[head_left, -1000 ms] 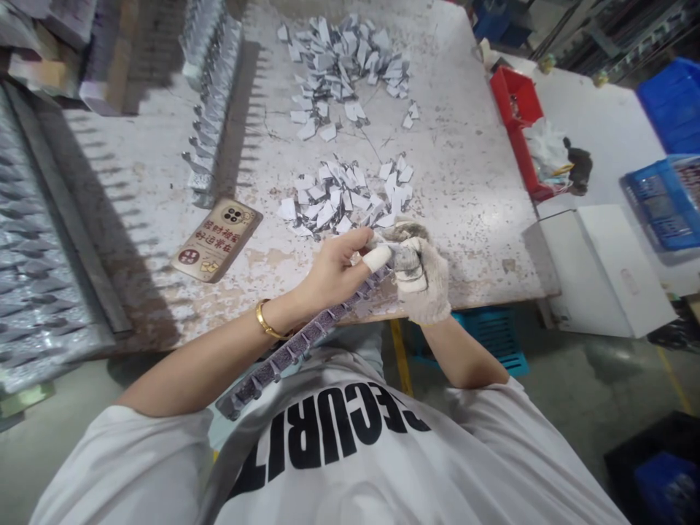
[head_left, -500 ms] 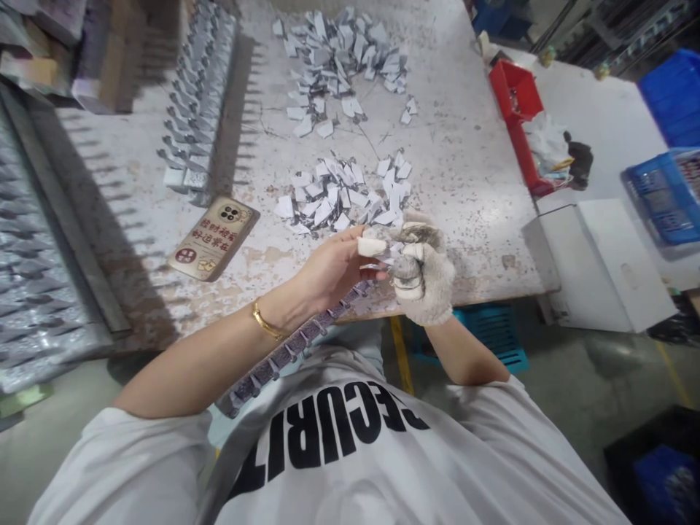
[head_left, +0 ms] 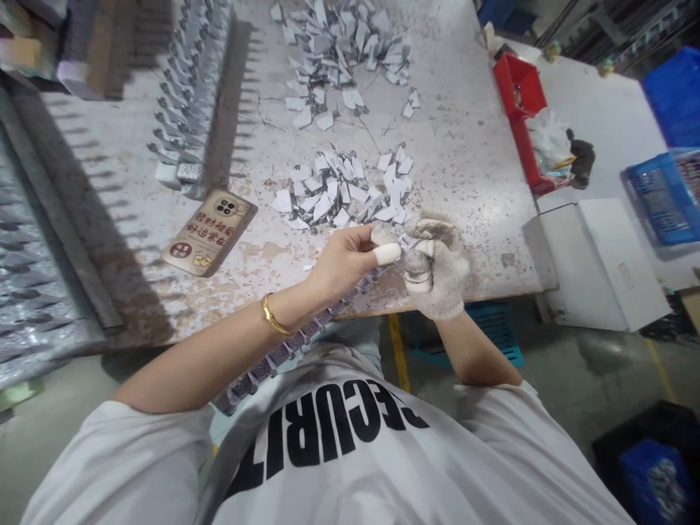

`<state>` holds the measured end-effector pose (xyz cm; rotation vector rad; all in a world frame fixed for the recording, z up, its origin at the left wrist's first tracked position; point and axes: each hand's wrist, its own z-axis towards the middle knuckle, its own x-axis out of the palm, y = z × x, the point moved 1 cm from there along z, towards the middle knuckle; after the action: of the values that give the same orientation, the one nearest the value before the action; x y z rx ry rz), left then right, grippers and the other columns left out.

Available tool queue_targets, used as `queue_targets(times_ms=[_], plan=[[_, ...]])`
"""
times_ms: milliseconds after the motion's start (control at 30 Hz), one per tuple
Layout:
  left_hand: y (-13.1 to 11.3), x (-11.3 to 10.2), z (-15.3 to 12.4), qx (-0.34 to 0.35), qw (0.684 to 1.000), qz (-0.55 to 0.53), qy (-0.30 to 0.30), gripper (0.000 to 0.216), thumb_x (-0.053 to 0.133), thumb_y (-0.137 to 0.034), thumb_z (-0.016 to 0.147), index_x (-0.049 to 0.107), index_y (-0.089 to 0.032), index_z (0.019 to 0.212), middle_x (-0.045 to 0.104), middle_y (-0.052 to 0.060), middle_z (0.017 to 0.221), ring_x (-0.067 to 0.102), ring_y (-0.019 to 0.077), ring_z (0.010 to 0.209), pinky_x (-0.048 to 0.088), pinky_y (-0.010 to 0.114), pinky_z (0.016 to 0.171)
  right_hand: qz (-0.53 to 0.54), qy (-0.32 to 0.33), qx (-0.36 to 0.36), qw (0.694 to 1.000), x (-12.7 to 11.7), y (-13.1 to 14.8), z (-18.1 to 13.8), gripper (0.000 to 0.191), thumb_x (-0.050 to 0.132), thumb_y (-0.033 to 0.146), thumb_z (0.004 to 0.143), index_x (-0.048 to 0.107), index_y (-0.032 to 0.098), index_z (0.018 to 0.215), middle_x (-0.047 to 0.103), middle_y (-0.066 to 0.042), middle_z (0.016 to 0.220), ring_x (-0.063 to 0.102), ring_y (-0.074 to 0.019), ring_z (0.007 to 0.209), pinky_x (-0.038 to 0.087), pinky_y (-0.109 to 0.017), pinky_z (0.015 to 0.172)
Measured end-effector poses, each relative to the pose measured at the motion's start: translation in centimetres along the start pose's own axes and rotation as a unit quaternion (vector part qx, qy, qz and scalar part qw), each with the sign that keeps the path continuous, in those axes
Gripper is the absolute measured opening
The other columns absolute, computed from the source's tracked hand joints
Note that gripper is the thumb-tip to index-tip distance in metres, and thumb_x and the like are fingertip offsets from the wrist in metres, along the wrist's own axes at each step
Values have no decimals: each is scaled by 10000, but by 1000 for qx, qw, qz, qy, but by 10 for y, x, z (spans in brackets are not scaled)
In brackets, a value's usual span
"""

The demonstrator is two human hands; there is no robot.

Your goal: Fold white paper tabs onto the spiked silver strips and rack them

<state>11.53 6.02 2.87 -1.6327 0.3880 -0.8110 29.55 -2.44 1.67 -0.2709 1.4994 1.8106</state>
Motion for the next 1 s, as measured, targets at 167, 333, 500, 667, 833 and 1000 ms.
queue_targets(times_ms=[167, 333, 500, 667, 833, 1000], plan=[[11, -22, -7, 8, 988, 157, -7, 461, 809, -503, 899, 629, -187, 1182, 759, 149, 1259, 733, 255, 1092, 578, 386, 891, -184, -43, -201, 961, -7, -28, 3, 181, 619, 388, 1002, 655, 268, 871, 768, -102, 1243, 657, -332, 1331, 523, -611, 1181], [19, -43, -30, -17, 954, 298, 13, 397, 708, -502, 950, 634, -194, 1191, 748, 145, 1219, 714, 291, 1072, 581, 423, 876, -309, 40, -205, 928, 1, -46, 5, 228, 586, 394, 1016, 719, 245, 905, 773, -111, 1249, 627, -344, 1361, 434, -642, 1241], [25, -50, -32, -49, 941, 335, 8, 225, 637, -408, 965, 630, -211, 1074, 741, 84, 1050, 686, 253, 942, 567, 389, 835, -393, 121, -172, 895, 6, -32, 8, 215, 573, 315, 1016, 750, 220, 940, 762, -148, 1244, 607, -361, 1374, 417, -620, 1240], [24, -54, -20, -66, 908, 413, 9, 173, 593, -373, 959, 537, -221, 901, 658, 51, 886, 617, 224, 811, 490, 356, 747, -399, 216, -202, 868, 4, -17, 23, 223, 577, 297, 1027, 757, 188, 952, 763, -169, 1186, 606, -369, 1353, 437, -599, 1227], [17, -53, -2, -46, 870, 491, 23, 40, 568, -240, 946, 567, -200, 947, 672, 91, 982, 625, 240, 863, 482, 362, 767, -394, 277, -186, 857, 6, -13, 37, 227, 566, 253, 1005, 771, 162, 973, 760, -171, 1175, 606, -366, 1331, 519, -552, 1129], [12, -48, 34, -11, 794, 607, 5, 253, 533, -156, 965, 654, -118, 1184, 710, 205, 1210, 662, 342, 1112, 502, 428, 900, -412, 296, -181, 843, 7, -9, 41, 248, 550, 236, 992, 778, 142, 1018, 735, -196, 1229, 599, -382, 1338, 523, -539, 1105]])
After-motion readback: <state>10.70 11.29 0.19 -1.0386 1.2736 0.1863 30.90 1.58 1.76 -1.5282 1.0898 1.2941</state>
